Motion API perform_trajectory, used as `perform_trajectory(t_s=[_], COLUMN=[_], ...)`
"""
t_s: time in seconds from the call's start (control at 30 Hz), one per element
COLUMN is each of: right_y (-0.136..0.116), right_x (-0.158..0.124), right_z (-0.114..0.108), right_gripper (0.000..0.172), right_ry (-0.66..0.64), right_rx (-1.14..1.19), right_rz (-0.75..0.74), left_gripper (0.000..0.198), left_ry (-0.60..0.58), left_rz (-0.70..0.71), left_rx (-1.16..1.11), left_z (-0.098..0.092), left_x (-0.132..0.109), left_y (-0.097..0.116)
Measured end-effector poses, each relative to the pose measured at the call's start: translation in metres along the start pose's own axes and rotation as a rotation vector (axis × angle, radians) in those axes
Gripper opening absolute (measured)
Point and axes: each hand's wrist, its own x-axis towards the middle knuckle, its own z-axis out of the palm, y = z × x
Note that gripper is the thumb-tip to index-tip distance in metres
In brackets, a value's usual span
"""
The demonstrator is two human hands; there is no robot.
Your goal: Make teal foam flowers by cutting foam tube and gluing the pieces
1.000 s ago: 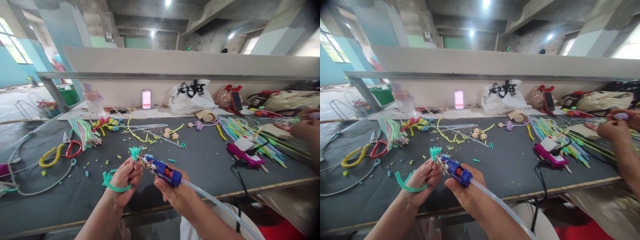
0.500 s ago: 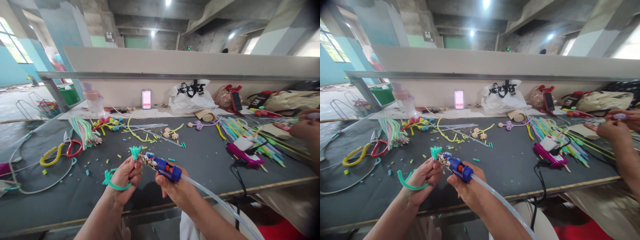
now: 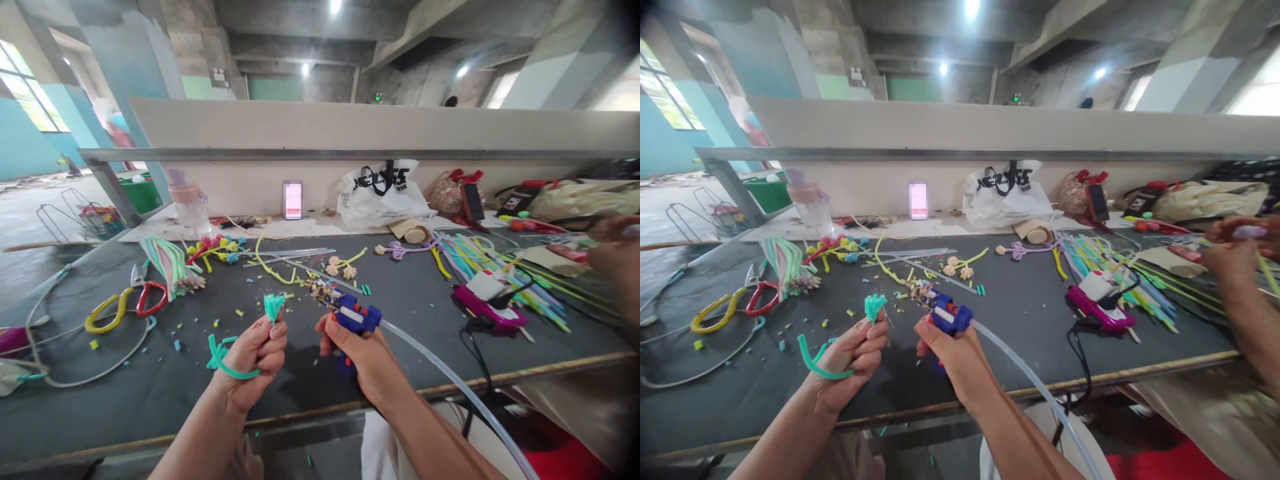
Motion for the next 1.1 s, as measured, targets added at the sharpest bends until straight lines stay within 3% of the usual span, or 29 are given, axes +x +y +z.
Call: perform_trajectory(t_s=[0.1, 0.23, 0.57, 0.8, 1.1], right_y=[0.004, 0.007, 0.008, 0.009, 0.009], right_x=[0.008, 0.008, 0.006, 0.007, 0.007], right_z=[-0.003, -0.005, -0.010, -0.004, -0.012], right_gripper=[0.024, 0.024, 0.018, 0.028, 0.035], right_ry=[0.003, -0.092, -0.269, -0.200, -0.374], right_rx=[0.270, 0.407, 0.339, 0.368, 0.359], right_rz=[0.041, 0.057, 0.110, 0.178, 0.266], left_gripper=[0.014, 0.014, 0.010, 0.007, 0.011], left_ry=[-0.049, -0.137, -0.138, -0.080, -0.104], left_rz=[-0.109, -0.269, -0.348, -0.347, -0.436], left_rx=[-0.080, -0.120, -0.167, -0.148, -0.194], left_z=[0.007, 0.014, 0.014, 0.012, 0.017], left_x=[-0.007, -0.011, -0.006, -0.008, -0.019], left_y=[-0.011, -0.031, -0.048, -0.052, -0.056])
